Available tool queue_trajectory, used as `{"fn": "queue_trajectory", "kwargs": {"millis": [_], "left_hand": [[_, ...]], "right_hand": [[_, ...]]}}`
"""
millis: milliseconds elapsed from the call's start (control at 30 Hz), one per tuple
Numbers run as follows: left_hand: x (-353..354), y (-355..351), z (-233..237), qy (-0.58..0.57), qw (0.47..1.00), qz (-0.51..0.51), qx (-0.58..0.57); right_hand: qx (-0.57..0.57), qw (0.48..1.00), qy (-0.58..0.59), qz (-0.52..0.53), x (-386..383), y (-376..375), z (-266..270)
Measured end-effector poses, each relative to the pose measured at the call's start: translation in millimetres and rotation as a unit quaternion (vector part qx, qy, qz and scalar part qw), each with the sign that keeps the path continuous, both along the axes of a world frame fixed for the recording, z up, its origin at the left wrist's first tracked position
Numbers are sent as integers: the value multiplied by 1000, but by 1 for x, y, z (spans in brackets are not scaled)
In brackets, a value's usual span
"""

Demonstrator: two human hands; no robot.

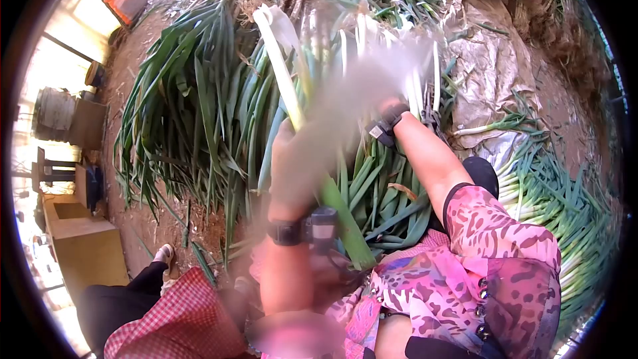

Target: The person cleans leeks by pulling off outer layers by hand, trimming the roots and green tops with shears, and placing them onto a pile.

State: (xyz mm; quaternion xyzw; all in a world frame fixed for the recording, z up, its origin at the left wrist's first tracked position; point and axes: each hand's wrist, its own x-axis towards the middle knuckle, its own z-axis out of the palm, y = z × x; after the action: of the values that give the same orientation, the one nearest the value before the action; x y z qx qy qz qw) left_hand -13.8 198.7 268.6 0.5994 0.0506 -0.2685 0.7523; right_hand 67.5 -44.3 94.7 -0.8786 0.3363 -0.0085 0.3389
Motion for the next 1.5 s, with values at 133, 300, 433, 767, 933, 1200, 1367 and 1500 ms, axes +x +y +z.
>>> {"fn": "queue_trajectory", "kwargs": {"millis": [133,300,433,767,933,1200,1367,1500], "left_hand": [[4,0,-6,4,999,20,-33],[7,-4,-11,6,1000,17,-3],[5,-9,-6,3,1000,27,11],[7,-28,-23,-149,986,-62,33],[13,-30,-31,-57,993,-101,2],[6,-20,-18,-68,997,-23,22],[10,-13,-15,-53,998,-34,-4],[15,-14,-36,-76,997,-14,13]], "right_hand": [[-33,998,-7,57,41,7,-56],[-13,997,30,63,42,23,-79],[43,988,106,109,38,12,-75],[94,885,-324,322,-27,38,34],[265,880,-303,253,-36,65,102],[-251,930,-19,267,-1,6,13],[-160,981,-28,110,23,-50,-213],[-43,981,-118,149,28,-53,-191]]}}
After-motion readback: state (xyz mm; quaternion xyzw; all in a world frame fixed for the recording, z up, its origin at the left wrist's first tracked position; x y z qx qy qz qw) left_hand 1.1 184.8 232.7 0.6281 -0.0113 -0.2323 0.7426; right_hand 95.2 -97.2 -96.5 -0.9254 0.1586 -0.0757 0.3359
